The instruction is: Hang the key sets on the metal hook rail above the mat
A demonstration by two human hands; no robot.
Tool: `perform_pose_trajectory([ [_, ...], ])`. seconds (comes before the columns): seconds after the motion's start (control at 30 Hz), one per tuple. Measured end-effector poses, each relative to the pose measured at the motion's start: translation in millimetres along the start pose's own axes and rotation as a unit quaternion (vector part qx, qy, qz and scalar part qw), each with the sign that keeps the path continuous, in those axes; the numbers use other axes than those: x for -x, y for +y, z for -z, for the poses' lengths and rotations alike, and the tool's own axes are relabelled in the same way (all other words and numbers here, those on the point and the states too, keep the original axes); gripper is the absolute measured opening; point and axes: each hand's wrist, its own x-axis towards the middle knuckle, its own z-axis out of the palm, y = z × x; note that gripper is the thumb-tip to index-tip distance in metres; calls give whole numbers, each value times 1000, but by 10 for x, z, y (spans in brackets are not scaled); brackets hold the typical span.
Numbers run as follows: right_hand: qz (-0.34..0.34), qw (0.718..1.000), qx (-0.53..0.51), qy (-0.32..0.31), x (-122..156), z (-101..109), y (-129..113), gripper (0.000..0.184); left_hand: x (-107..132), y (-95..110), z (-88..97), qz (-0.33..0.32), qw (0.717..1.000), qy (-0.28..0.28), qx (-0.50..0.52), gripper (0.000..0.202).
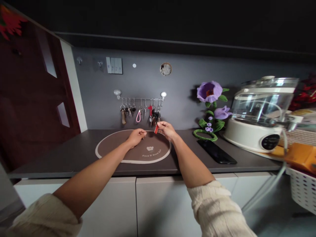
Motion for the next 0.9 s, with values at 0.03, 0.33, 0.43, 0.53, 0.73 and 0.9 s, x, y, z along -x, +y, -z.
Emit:
perform_pose_trajectory([
  [0.03,3,1000,-2,3,8,-4,-4,19,-2,-5,-4,0,1000,0,3,7],
  [0.33,59,995,23,73,-25,15,-47,34,-10,-26,-25,3,1000,6,2,10],
  [0.43,64,994,39,84,-74,44,-110,36,-16,-35,-29,0,1000,7,-7,11],
  [0.53,74,991,64,87,-158,68,-201,35,-21,-49,-39,-5,1000,8,-15,10],
  [0.73,102,980,70,156,-457,94,-422,26,-19,-56,-54,0,1000,1,-10,9],
  [0.9,78,970,45,224,-654,66,-588,14,-15,-45,-51,4,1000,-7,-7,8],
])
